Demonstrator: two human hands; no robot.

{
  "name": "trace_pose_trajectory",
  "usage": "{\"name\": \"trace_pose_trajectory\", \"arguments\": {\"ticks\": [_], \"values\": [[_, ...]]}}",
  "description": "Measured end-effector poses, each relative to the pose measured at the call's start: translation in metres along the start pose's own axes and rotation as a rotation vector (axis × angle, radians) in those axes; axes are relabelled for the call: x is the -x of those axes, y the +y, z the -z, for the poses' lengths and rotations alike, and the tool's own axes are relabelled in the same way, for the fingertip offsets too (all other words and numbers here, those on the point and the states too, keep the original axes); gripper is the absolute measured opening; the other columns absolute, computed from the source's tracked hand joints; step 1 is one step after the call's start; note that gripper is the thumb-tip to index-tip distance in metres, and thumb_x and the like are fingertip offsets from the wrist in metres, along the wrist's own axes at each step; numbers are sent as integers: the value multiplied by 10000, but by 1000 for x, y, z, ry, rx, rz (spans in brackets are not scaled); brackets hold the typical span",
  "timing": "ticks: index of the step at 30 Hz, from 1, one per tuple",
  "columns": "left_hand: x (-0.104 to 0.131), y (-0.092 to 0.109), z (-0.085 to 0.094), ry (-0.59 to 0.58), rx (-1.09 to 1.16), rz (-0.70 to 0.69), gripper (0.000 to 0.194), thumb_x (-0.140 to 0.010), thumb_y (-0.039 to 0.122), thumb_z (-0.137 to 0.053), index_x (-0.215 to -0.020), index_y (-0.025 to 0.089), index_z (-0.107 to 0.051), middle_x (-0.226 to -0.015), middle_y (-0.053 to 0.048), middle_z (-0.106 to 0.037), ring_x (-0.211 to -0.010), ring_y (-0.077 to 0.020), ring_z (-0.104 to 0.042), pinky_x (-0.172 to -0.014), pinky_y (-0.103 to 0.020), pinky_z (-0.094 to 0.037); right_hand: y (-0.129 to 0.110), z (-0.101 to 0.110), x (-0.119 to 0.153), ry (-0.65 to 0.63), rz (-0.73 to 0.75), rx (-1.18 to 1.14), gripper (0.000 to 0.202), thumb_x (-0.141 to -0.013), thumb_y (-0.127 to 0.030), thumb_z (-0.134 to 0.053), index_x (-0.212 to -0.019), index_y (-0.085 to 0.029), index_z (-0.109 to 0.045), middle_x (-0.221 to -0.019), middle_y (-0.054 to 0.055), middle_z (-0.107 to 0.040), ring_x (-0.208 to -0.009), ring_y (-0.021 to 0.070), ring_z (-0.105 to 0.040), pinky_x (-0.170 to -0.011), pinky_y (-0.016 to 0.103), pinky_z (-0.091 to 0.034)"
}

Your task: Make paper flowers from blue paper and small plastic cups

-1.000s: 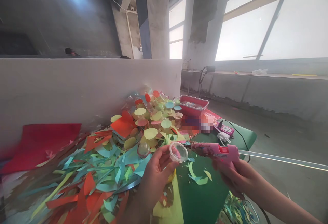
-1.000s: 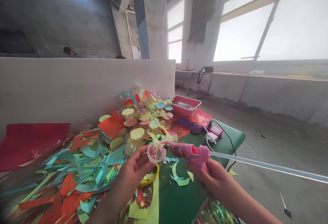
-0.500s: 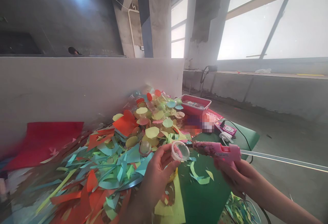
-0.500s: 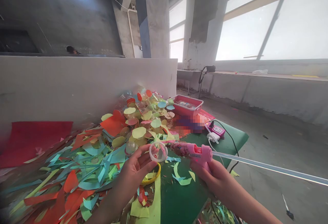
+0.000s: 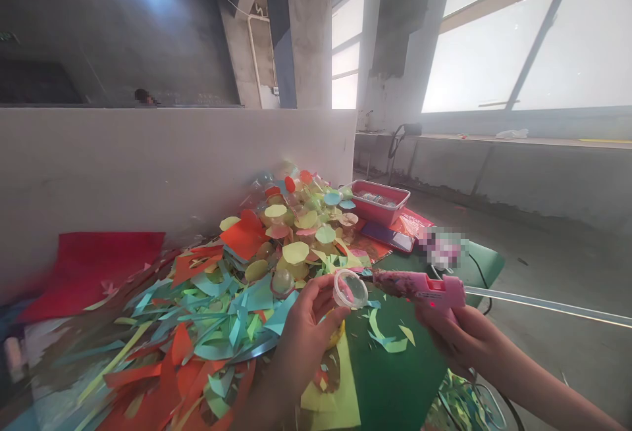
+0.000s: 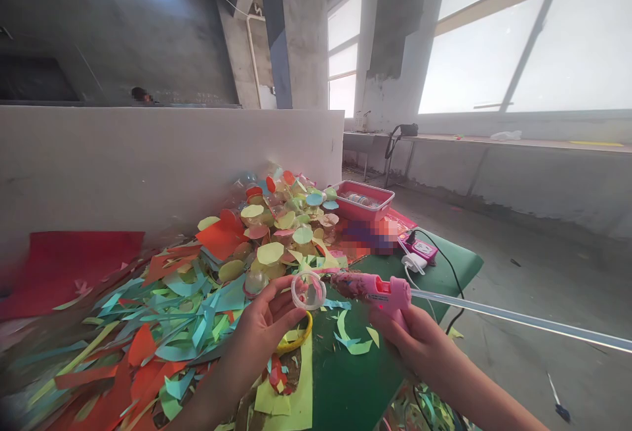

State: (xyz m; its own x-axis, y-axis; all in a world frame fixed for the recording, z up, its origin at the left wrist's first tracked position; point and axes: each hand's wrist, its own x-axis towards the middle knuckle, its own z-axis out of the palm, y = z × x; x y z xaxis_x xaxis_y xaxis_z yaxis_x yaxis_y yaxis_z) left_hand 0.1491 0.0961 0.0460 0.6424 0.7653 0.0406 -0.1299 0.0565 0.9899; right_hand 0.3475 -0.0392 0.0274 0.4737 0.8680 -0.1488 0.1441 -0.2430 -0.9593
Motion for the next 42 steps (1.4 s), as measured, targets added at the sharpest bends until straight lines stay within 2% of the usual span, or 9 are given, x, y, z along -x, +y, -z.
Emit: {"name": "trace_pose_trajectory", "arguments": {"ticks": [4,9,12,20,24,29,34,38,42], "values": [[1,1,0,10,-9,10,443,-711,363,-774,-1098,214,-619,-1245,-113,-666,-1201,-276,-594,-1050,-408,-437,-4,-1,4,23,0,0,703,-606,-907,-498,-647,-205,-506,-451,-75,-325,-404,77,-240,-410,245,-183],[1,-4,1,11,-6,2,423,-731,340,-761,-1109,220,-613,-1237,-106,-670,-1193,-264,-599,-1050,-399,-436,-7,-2,7,32,6,-10,671,-627,-886,-512,-591,-221,-430,-455,-73,-314,-425,83,-238,-429,250,-191],[1,-4,1,13,-9,2,415,-737,322,-752,-1111,218,-605,-1227,-103,-675,-1186,-261,-604,-1036,-388,-448,-6,-2,6,5,-29,-11,697,-584,-908,-513,-593,-216,-431,-494,-72,-302,-455,82,-226,-438,245,-172],[-6,0,10,176,-66,6,522,-698,402,-767,-1128,190,-559,-1193,-135,-682,-1190,-284,-594,-1002,-397,-471,-13,2,8,-30,1,24,724,-570,-918,-505,-640,-198,-498,-541,-51,-327,-492,98,-261,-457,248,-186],[-6,-1,9,173,-81,4,512,-688,405,-767,-1105,189,-561,-1179,-132,-684,-1181,-287,-596,-996,-400,-475,-14,2,11,-20,29,-17,700,-644,-873,-506,-708,-180,-580,-523,-49,-369,-462,90,-274,-436,242,-219],[-5,-5,8,164,-134,-14,437,-737,360,-723,-1110,207,-553,-1196,-107,-675,-1176,-264,-595,-990,-391,-477,-2,3,6,-69,-7,-31,717,-599,-869,-571,-718,-162,-603,-532,-59,-342,-467,78,-272,-410,219,-231],[-6,-8,11,152,-177,-33,398,-773,352,-694,-1127,232,-558,-1245,-82,-648,-1218,-255,-562,-1009,-388,-460,2,4,6,-61,-8,-38,660,-672,-804,-593,-802,-159,-638,-589,-37,-407,-514,94,-332,-435,216,-310],[-5,-9,11,181,-246,-33,388,-776,361,-689,-1121,235,-567,-1236,-85,-644,-1206,-269,-563,-1014,-408,-442,-2,2,9,-96,-41,-57,634,-661,-798,-607,-778,-175,-611,-554,-62,-348,-480,90,-324,-410,209,-315],[-3,-6,10,193,-308,-10,384,-786,378,-666,-1129,245,-559,-1241,-75,-634,-1204,-266,-554,-999,-403,-438,-8,1,11,-150,-25,-37,659,-679,-800,-586,-881,-175,-628,-530,-76,-349,-444,73,-286,-388,198,-250]]}}
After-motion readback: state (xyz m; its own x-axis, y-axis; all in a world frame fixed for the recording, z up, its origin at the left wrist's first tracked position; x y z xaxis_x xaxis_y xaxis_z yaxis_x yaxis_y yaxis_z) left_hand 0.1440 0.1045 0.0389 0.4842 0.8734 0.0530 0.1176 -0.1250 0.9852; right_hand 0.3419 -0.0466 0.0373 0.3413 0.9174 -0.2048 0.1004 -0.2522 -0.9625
